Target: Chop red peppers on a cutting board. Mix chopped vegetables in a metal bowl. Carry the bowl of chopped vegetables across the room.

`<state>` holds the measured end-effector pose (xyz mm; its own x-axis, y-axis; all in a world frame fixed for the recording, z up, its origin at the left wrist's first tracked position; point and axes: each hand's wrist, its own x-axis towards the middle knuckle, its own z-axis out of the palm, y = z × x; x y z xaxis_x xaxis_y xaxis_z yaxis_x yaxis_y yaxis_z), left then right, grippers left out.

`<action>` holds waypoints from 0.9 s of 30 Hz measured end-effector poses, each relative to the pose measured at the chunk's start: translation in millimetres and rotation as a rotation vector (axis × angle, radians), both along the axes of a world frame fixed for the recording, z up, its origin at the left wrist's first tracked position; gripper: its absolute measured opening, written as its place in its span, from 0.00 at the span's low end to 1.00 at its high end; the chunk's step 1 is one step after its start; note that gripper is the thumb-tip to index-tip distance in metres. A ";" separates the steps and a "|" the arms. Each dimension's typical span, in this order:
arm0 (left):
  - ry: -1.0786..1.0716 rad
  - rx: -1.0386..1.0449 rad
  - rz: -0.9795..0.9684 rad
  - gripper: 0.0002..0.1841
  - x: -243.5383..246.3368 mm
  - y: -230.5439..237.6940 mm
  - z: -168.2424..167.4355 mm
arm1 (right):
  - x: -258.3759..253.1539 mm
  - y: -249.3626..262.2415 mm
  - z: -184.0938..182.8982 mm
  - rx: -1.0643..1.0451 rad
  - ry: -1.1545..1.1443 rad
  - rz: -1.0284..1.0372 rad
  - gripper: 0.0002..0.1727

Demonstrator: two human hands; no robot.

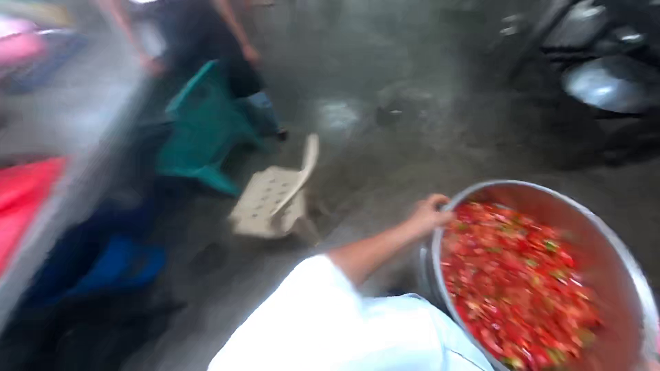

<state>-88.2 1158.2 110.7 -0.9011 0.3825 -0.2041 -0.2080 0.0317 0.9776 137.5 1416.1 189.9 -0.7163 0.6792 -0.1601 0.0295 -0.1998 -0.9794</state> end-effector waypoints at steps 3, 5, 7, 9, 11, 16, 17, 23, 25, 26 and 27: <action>-0.033 -0.025 0.069 0.25 -48.4 48.0 -2.5 | -49.0 104.6 -62.7 0.007 0.122 0.032 0.23; -0.022 -0.020 0.093 0.26 -73.7 95.2 4.2 | -76.1 147.9 -65.5 -0.040 0.098 -0.071 0.24; 0.003 -0.061 0.101 0.26 -97.3 152.7 17.0 | -97.6 201.2 -71.8 -0.130 0.163 -0.120 0.22; 0.016 -0.109 0.092 0.25 -119.5 208.4 24.1 | -112.2 259.3 -89.9 -0.200 0.223 -0.105 0.23; 0.040 -0.118 0.063 0.24 -146.3 271.7 25.6 | -130.6 318.8 -106.0 -0.231 0.234 -0.114 0.26; 0.067 -0.046 0.041 0.19 -217.4 447.6 6.1 | -195.0 483.8 -122.7 -0.249 0.193 -0.188 0.26; 0.065 -0.015 0.051 0.19 -233.1 486.9 4.4 | -211.8 524.6 -117.5 -0.232 0.185 -0.189 0.26; 0.024 0.051 0.098 0.17 -319.5 661.5 22.9 | -316.6 720.9 -79.6 -0.229 0.137 -0.119 0.27; -0.004 0.070 0.115 0.17 -345.1 714.2 20.8 | -352.7 780.7 -74.7 -0.209 0.105 -0.111 0.28; -0.013 0.080 0.125 0.16 -359.8 741.7 16.9 | -371.4 810.2 -75.3 -0.193 0.089 -0.108 0.28; -0.019 0.088 0.134 0.16 -376.6 770.7 12.4 | -390.9 839.7 -77.3 -0.178 0.079 -0.107 0.28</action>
<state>-464.8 1928.9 123.1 -0.9417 0.2761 -0.1925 -0.2230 -0.0835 0.9712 -253.4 2255.8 112.6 -0.6567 0.7179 -0.2308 -0.0766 -0.3681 -0.9266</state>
